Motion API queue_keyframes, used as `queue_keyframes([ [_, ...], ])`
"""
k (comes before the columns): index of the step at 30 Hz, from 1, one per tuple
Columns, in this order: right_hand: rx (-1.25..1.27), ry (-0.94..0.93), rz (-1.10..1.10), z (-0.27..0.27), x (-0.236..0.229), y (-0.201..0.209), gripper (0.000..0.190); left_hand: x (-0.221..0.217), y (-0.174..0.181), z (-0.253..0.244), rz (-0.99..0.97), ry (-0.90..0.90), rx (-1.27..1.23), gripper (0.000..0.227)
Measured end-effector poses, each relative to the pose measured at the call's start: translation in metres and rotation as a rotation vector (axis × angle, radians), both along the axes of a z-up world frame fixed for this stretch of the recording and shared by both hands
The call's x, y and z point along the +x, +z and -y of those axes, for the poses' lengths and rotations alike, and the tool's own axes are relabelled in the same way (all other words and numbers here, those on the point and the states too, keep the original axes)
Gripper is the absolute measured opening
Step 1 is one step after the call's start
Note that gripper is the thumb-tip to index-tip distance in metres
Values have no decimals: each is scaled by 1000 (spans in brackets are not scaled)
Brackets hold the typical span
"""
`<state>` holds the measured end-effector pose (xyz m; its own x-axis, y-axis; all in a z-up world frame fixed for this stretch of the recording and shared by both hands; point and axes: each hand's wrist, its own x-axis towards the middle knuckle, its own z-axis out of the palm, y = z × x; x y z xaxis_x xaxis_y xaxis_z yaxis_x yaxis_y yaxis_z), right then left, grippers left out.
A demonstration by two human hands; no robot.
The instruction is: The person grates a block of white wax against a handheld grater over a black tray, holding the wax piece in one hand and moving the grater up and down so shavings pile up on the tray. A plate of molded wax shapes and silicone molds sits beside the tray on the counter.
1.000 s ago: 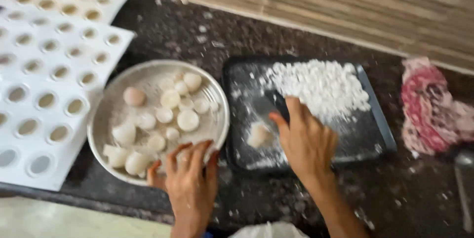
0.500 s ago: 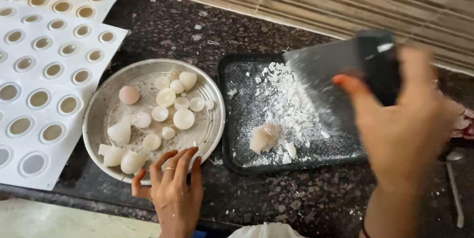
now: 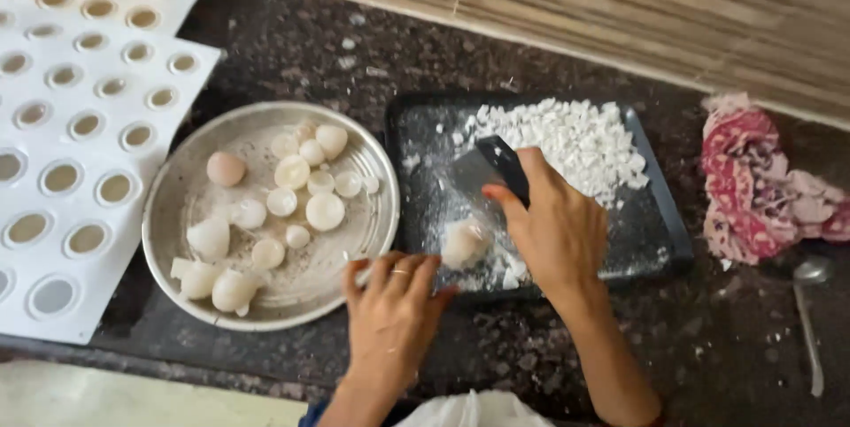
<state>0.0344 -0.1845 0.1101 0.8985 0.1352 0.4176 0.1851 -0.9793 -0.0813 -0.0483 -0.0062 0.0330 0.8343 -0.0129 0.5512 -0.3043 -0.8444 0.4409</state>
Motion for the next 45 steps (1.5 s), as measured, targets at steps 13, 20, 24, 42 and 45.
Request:
queue_keyframes([
  [13, 293, -193, -323, 25, -14, 25, 69, 51, -23, 38, -2, -195, 35, 51],
  [20, 566, -170, -424, 56, -29, 14, 83, 56, -27, 36, -118, -222, 42, 21],
  [24, 615, -182, -189, 76, -39, -13, 60, 57, -28, 23, -62, -183, 62, 25],
  [42, 615, -305, -430, 24, -47, -12, 57, 52, -29, 13, -69, -165, 13, 46],
  [45, 615, -214, -340, 24, -50, -12, 69, 52, -32, 11, -62, -165, 6, 47],
])
